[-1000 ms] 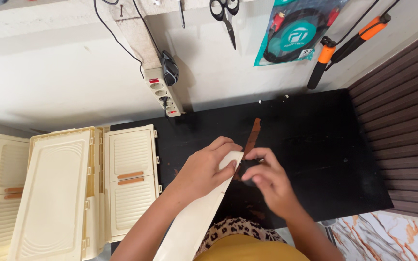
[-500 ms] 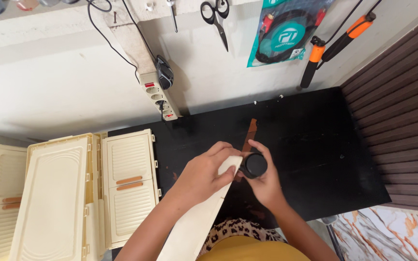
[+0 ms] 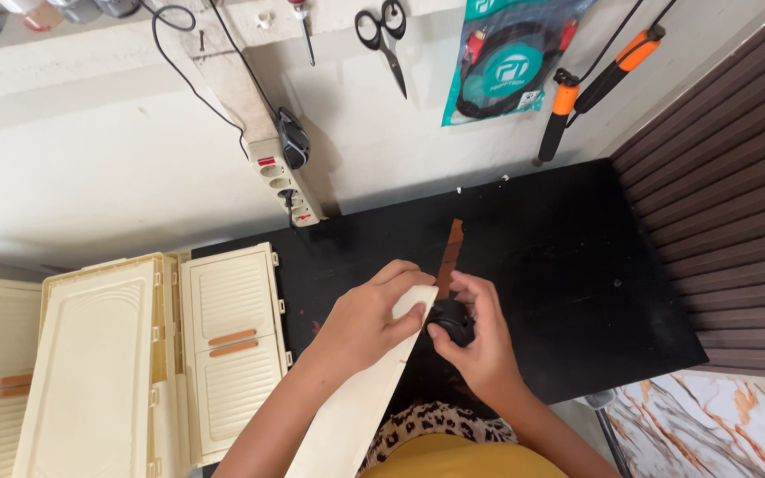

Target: The person disassembles a small beige plastic storage cabinet on a black table, unclipping black plastic hinge clips from a side panel and separating the panels. They then reassemble it, fitting the base panel, inserting a support rod, and folding the louvered front with doors closed onto the base.

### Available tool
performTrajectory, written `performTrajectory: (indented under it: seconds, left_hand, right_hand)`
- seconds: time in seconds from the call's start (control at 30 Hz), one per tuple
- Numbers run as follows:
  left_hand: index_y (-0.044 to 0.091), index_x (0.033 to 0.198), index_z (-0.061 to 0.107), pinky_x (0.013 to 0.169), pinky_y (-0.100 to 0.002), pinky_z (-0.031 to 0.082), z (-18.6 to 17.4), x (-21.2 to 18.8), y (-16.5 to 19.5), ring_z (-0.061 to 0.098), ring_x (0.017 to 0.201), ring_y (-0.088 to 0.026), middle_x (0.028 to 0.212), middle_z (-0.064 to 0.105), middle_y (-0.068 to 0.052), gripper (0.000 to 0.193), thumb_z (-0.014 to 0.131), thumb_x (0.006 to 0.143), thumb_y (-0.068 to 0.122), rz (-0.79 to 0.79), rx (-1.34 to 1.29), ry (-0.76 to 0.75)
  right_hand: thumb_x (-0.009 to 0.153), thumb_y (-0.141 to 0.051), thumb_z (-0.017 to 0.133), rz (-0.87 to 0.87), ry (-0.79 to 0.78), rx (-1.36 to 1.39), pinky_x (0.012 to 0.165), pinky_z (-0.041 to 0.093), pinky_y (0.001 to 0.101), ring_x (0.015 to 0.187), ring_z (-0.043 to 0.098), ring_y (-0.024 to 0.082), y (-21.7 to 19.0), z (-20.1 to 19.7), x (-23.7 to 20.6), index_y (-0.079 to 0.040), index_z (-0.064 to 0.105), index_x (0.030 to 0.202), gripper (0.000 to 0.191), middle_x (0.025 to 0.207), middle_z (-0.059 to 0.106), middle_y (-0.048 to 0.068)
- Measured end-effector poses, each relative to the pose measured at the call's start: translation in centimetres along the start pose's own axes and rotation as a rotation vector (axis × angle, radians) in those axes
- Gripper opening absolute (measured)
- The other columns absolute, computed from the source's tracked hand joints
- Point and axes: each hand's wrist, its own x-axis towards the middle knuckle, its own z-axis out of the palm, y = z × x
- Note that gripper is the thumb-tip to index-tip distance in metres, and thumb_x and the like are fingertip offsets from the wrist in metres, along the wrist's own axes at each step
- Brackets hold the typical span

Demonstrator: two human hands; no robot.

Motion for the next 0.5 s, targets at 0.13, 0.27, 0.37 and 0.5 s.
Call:
performTrajectory:
  seconds: [0.13, 0.27, 0.37, 0.5]
  left_hand:
    - [0.013, 0.120, 0.068, 0.072, -0.037, 0.056, 0.2, -0.1, 0.0, 0.072, 0.081, -0.029, 0.122, 0.066, -0.002, 0.031, 0.065, 0.092, 0.024, 0.058, -0.047, 0.026]
    - [0.016, 0.120, 0.068, 0.071, -0.036, 0.055, 0.2, 0.0, 0.2, 0.072, 0.075, -0.027, 0.123, 0.066, 0.001, 0.032, 0.065, 0.090, 0.025, -0.016, -0.053, -0.036]
    - [0.016, 0.120, 0.069, 0.071, -0.035, 0.056, 0.1, 0.0, 0.3, 0.072, 0.079, -0.026, 0.122, 0.067, 0.000, 0.031, 0.067, 0.090, 0.025, 0.023, -0.075, -0.011]
    - [0.017, 0.119, 0.069, 0.070, -0.035, 0.055, -0.2, 0.2, 0.4, 0.072, 0.074, -0.025, 0.121, 0.067, 0.002, 0.032, 0.067, 0.089, 0.026, -0.034, -0.049, -0.046]
  right_hand:
    - [0.072, -0.006, 0.086, 0.117, -0.101, -0.163, 0.076, 0.054, 0.0338, 0.094, 0.067, 0.021, 0.6, -0.8, 0.6, -0.007, 0.064, 0.111, 0.045, 0.106, 0.066, 0.009]
    - [0.076, -0.005, 0.083, -0.072, -0.079, -0.066, 0.079, 0.059, 0.0326, 0.103, 0.070, 0.023, 1.7, -1.2, 0.7, -0.004, 0.057, 0.114, 0.046, 0.119, 0.063, 0.011]
    - [0.080, -0.007, 0.082, -0.119, -0.081, -0.144, 0.077, 0.062, 0.0305, 0.107, 0.071, 0.023, 2.2, -1.1, 0.5, -0.005, 0.057, 0.115, 0.044, 0.125, 0.064, 0.012]
    - [0.071, -0.013, 0.088, -0.232, -0.106, -0.184, 0.080, 0.055, 0.0347, 0.103, 0.067, 0.026, 2.6, -1.7, 0.7, -0.004, 0.056, 0.115, 0.055, 0.122, 0.059, 0.015]
